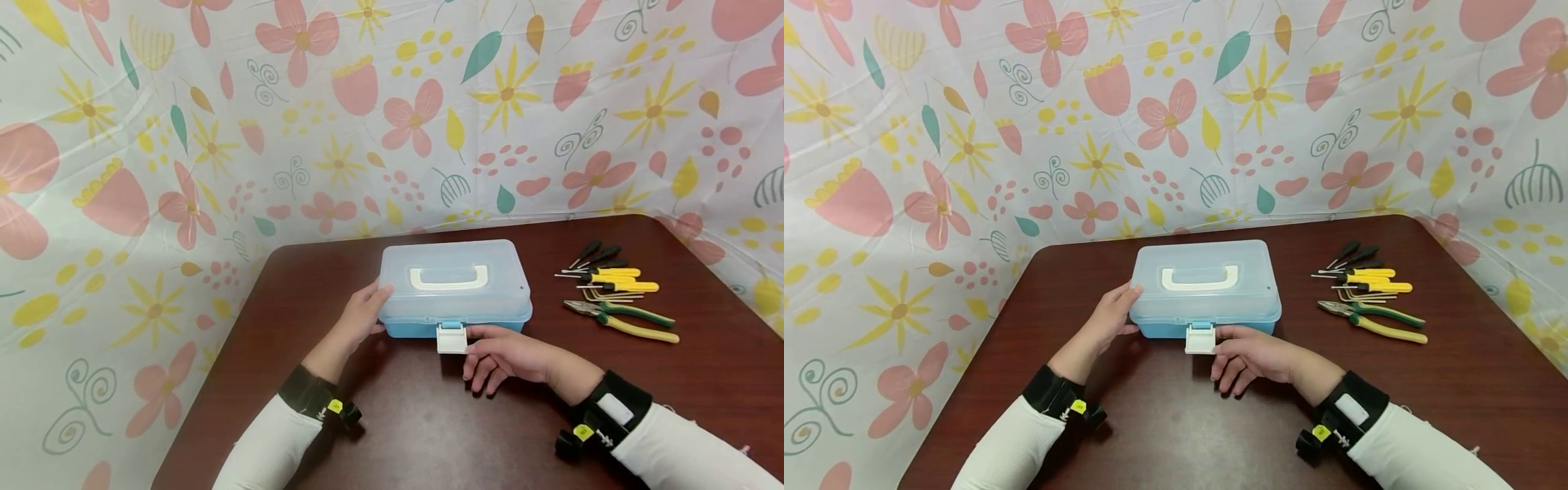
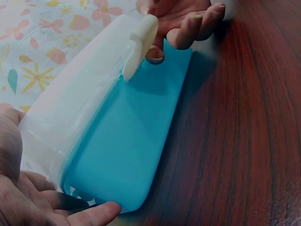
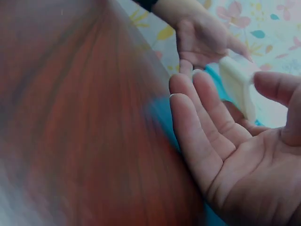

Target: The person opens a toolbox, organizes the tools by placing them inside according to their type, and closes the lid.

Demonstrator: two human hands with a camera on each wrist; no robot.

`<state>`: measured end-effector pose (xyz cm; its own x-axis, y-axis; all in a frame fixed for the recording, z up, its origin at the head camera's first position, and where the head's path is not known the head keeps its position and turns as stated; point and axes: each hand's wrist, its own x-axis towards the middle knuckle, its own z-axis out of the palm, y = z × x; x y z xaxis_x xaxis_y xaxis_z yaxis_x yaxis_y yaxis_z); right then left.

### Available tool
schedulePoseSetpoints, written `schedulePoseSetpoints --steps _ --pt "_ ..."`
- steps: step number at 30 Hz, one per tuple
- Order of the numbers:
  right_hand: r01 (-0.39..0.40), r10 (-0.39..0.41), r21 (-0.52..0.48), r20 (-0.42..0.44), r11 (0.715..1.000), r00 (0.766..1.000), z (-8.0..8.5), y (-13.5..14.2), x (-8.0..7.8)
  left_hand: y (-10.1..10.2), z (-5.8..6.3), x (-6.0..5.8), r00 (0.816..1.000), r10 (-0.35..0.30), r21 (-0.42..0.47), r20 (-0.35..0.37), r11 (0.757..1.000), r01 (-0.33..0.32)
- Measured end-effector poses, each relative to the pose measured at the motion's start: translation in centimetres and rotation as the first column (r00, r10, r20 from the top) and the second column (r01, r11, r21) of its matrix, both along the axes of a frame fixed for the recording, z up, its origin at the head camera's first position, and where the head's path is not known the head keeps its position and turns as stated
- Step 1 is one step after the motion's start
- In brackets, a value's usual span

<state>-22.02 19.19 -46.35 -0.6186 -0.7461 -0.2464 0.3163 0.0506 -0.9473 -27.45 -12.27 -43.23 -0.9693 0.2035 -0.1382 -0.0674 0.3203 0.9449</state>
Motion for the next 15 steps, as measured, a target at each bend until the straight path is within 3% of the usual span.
schedulePoseSetpoints --steps 5,9,15 --pt "0.039 -0.005 0.178 -0.184 0.983 0.983 0.04 0.09 -0.04 0.04 0.03 0.05 1.000 0.001 -0.007 0.002 1.000 -0.001" --pt "0.066 0.028 0.274 -0.324 0.960 0.946 0.14 -0.02 -0.10 0.03 0.03 0.08 1.000 -0.002 -0.009 -0.002 1.000 0.002" --pt "0.083 0.078 0.324 -0.454 0.942 0.888 0.33 -0.14 -0.01 -0.04 0.05 0.12 1.000 -0.007 -0.008 0.002 1.000 0.007"
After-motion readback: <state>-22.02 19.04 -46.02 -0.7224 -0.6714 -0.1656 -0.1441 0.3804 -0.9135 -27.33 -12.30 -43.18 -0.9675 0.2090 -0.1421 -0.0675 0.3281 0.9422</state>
